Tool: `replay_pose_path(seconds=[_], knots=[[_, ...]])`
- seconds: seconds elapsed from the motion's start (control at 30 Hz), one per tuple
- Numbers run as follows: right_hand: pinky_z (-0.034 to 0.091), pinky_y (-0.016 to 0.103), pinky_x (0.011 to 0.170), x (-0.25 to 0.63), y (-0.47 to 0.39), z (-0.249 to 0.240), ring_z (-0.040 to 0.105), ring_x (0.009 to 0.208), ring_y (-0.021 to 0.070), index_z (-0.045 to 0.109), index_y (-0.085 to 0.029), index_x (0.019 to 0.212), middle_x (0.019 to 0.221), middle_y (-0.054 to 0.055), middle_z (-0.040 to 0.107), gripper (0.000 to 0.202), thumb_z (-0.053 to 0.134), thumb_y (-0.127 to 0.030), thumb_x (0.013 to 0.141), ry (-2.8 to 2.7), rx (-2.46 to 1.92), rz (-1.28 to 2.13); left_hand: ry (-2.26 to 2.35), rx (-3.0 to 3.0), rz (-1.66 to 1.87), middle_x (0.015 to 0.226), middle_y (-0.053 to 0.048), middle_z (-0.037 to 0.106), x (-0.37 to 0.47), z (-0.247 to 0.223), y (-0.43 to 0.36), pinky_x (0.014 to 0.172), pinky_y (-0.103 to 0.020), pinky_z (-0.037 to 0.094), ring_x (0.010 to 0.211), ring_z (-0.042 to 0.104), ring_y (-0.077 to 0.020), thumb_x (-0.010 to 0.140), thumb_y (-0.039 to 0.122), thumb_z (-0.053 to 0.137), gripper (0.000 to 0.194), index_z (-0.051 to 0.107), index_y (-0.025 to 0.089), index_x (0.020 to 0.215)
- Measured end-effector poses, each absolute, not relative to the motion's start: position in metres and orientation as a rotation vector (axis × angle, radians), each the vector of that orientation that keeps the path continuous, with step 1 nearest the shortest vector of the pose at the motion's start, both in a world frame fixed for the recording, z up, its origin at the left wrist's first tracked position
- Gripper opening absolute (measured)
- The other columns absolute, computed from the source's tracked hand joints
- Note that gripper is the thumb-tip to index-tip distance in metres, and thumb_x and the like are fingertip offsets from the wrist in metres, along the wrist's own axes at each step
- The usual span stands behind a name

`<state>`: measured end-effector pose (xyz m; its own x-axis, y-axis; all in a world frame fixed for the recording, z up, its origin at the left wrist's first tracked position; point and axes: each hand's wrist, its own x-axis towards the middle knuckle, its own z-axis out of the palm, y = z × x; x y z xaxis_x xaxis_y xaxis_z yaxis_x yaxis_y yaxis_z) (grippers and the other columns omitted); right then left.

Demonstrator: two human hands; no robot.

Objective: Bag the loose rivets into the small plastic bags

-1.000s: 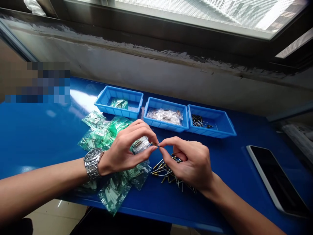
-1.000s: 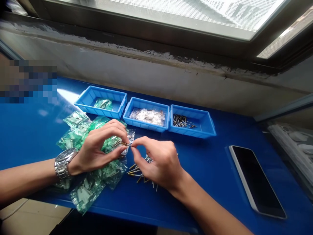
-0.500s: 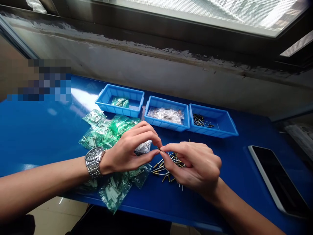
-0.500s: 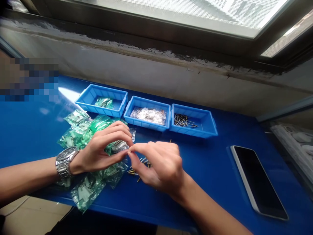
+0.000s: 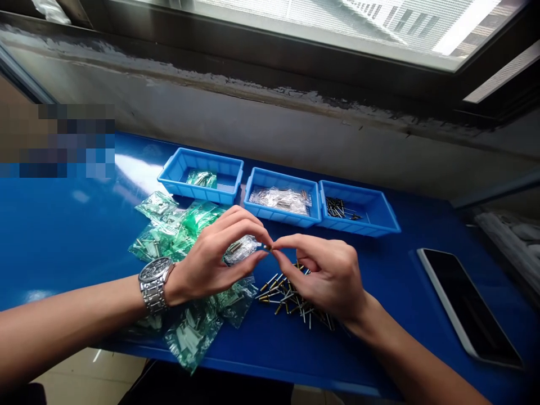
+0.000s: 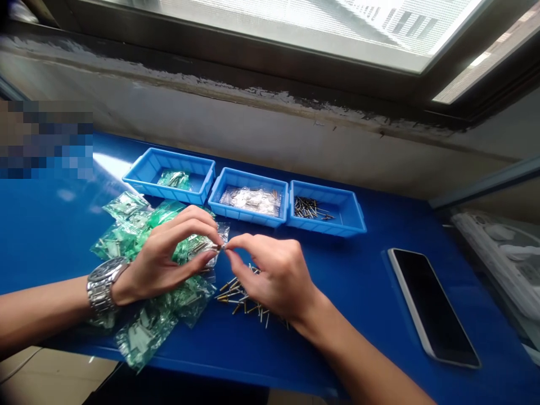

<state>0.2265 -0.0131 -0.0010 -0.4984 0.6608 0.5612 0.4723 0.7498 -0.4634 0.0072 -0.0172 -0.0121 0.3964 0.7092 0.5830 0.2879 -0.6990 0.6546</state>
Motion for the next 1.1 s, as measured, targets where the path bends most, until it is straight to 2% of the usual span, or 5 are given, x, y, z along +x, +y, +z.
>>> replay_pose_path(seconds=[0.2,0.43,0.53,0.7,1.1], knots=[[0.035,0.028,0.048,0.272,0.014,0.023,0.040,0.042,0.0100,0.075,-0.021,0.089,0.049,-0.007,0.040,0.005,0.072,-0.025,0.091,-2.086,-1.234,-0.084,0.876,2.147,1.227,0.108,-0.008,0.067,0.006,-0.015,-0.018,0.089,-0.036,0.054,0.105,0.062,-0.0197,0.094,0.008,0.061,0.021,0.062,0.014,0.114],[0.032,0.029,0.048,0.310,0.033,0.028,0.039,0.042,0.0102,0.077,-0.022,0.083,0.048,-0.006,0.042,0.009,0.079,-0.030,0.085,-2.027,-1.536,-0.204,0.849,2.167,1.200,0.105,-0.007,0.069,0.006,-0.015,-0.017,0.086,-0.037,0.054,0.101,0.062,-0.0194,0.094,0.005,0.059,0.020,0.063,0.014,0.111],[0.032,0.027,0.047,0.306,0.026,0.034,0.037,0.043,0.0095,0.077,-0.023,0.087,0.049,-0.007,0.040,0.011,0.075,-0.034,0.088,-2.150,-1.424,0.027,0.844,2.179,1.194,0.104,-0.006,0.069,0.006,-0.015,-0.017,0.086,-0.036,0.054,0.100,0.063,-0.0192,0.094,0.005,0.059,0.019,0.063,0.015,0.110],[0.031,0.023,0.044,0.297,0.018,0.038,0.039,0.046,0.0095,0.076,-0.025,0.094,0.054,-0.006,0.043,0.018,0.066,-0.040,0.095,-2.579,-1.427,0.822,0.861,2.179,1.162,0.104,-0.006,0.069,0.005,-0.015,-0.018,0.085,-0.036,0.054,0.101,0.063,-0.0196,0.095,0.006,0.058,0.019,0.063,0.016,0.110],[0.031,0.022,0.045,0.295,0.023,0.023,0.043,0.049,0.0100,0.075,-0.024,0.090,0.058,-0.004,0.051,0.016,0.065,-0.036,0.095,-2.684,-1.473,0.934,0.842,2.179,1.152,0.101,-0.006,0.070,0.006,-0.015,-0.017,0.081,-0.038,0.053,0.096,0.062,-0.0201,0.095,0.006,0.058,0.018,0.064,0.015,0.109]])
